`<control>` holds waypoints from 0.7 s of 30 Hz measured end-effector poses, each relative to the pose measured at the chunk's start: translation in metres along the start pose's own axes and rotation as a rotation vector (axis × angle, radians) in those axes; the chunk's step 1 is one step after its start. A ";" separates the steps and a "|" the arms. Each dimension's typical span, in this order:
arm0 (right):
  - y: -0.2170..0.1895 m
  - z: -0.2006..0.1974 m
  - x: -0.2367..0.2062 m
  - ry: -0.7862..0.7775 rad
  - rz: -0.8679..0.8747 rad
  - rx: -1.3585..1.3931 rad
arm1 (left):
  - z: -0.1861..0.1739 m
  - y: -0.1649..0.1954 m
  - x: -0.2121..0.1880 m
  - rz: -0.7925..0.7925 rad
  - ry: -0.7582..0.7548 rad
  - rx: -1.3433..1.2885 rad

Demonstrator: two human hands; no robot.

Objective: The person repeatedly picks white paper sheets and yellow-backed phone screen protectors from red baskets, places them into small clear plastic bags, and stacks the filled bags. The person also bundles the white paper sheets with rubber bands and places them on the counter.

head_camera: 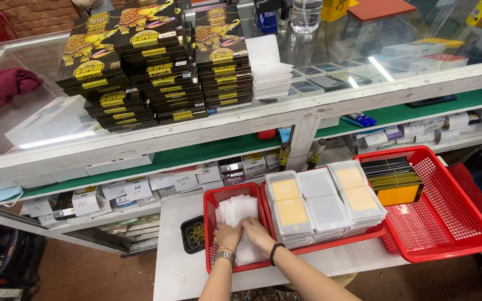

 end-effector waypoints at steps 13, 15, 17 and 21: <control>0.017 -0.005 0.005 -0.006 0.169 0.178 | -0.007 0.001 -0.008 -0.070 -0.052 -0.182; 0.017 -0.005 0.003 -0.008 0.191 0.218 | -0.008 -0.001 -0.005 -0.055 -0.060 -0.233; 0.016 -0.003 0.004 -0.015 0.184 0.270 | -0.010 -0.003 0.001 -0.047 -0.116 -0.290; 0.019 -0.005 0.006 -0.046 0.151 0.270 | -0.010 0.003 0.004 0.095 -0.259 -0.212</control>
Point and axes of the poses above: each hand's wrist, its own x-axis towards the middle knuckle, its own z-axis out of the palm, y = z × x, the point moved 4 cm from there along x, towards the middle knuckle, and after that the axes turned 1 degree about -x, right-handed, at the moved point
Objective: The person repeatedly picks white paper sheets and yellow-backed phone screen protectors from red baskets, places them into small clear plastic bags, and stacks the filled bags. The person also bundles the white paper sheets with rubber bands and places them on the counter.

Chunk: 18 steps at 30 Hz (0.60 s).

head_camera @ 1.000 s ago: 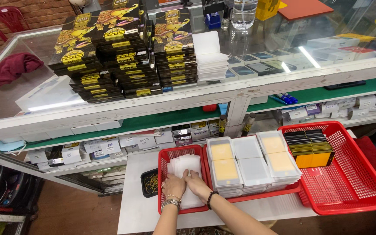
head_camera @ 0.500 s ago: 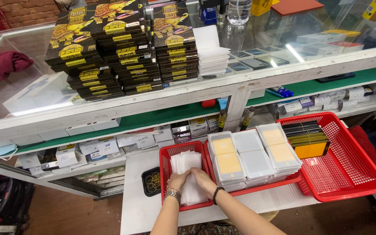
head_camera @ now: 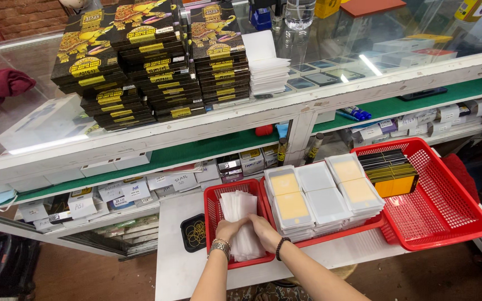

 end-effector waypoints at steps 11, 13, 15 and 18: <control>-0.116 -0.024 -0.053 0.445 -0.734 -0.751 | -0.040 0.044 -0.020 0.259 -0.073 -0.653; -0.136 -0.044 -0.061 0.215 -0.454 -0.438 | -0.026 0.063 -0.031 0.338 -0.199 -0.796; -0.157 -0.065 -0.081 0.050 -0.389 -0.316 | -0.001 0.085 -0.042 0.384 -0.301 -0.857; -0.196 -0.102 -0.120 -0.047 -0.560 -0.496 | 0.029 0.111 -0.054 0.420 -0.433 -0.942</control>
Point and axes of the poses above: each hand's wrist, its own x-axis towards the middle knuckle, its own z-axis out of the palm, y = z × x, the point moved 4 cm from there along x, towards the middle knuckle, and after that the axes turned 1 degree about -x, right-handed, at the moved point
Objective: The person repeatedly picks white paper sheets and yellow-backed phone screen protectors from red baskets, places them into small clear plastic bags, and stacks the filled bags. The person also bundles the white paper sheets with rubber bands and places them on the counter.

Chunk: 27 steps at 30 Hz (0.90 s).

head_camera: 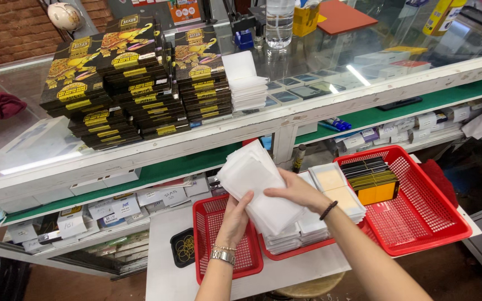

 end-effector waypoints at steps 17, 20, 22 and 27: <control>0.008 -0.047 -0.037 -0.094 -0.169 -1.183 | 0.040 -0.047 0.023 0.187 0.177 0.528; 0.006 -0.048 -0.047 -0.010 -0.308 -1.213 | 0.052 -0.046 0.016 0.335 0.196 0.447; 0.014 -0.062 -0.055 0.105 -0.360 -1.115 | 0.060 -0.043 0.013 0.386 0.186 0.483; 0.065 -0.110 -0.083 0.584 -0.352 -0.068 | 0.072 -0.036 0.014 0.432 0.237 0.567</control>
Point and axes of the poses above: each hand's wrist, its own x-axis towards the middle knuckle, its own z-axis out of the palm, y = z × x, the point moved 4 cm from there along x, towards the middle knuckle, and after that the axes turned 1 degree about -x, right-handed, at the moved point
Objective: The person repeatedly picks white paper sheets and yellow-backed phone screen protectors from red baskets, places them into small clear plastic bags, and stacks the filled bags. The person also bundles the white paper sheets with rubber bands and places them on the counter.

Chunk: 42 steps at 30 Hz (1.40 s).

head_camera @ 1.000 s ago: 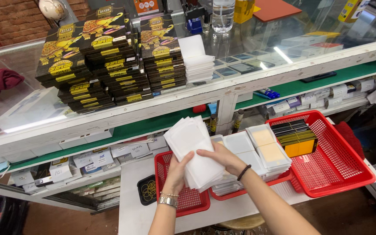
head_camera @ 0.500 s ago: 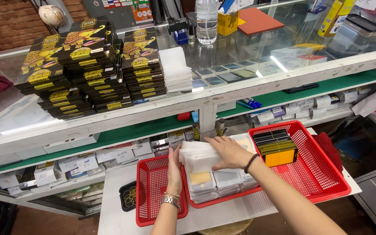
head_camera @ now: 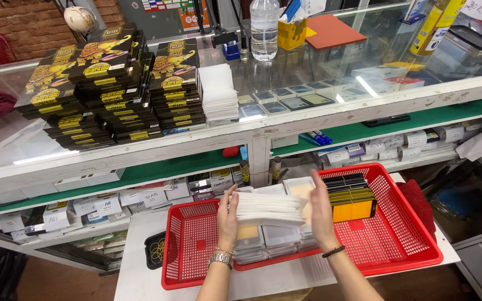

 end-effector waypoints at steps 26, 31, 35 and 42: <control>-0.022 0.049 0.019 -0.447 -0.572 -0.669 | 0.008 -0.012 0.021 -0.051 0.133 -0.265; -0.020 0.070 0.034 -0.795 -0.235 -0.840 | 0.009 -0.008 0.021 -0.052 0.168 -0.350; -0.021 0.065 0.035 -0.791 -0.226 -0.722 | 0.002 0.000 0.012 0.133 0.193 -0.300; -0.033 0.073 0.023 -0.671 -0.329 -0.808 | 0.012 -0.019 0.002 -0.085 0.047 -0.354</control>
Point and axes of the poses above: each hand's wrist, its own x-axis towards the middle knuckle, its own z-axis out of the palm, y = z × x, the point moved 4 cm from there along x, towards the middle knuckle, and after that the axes turned 1 degree about -x, right-handed, at the moved point
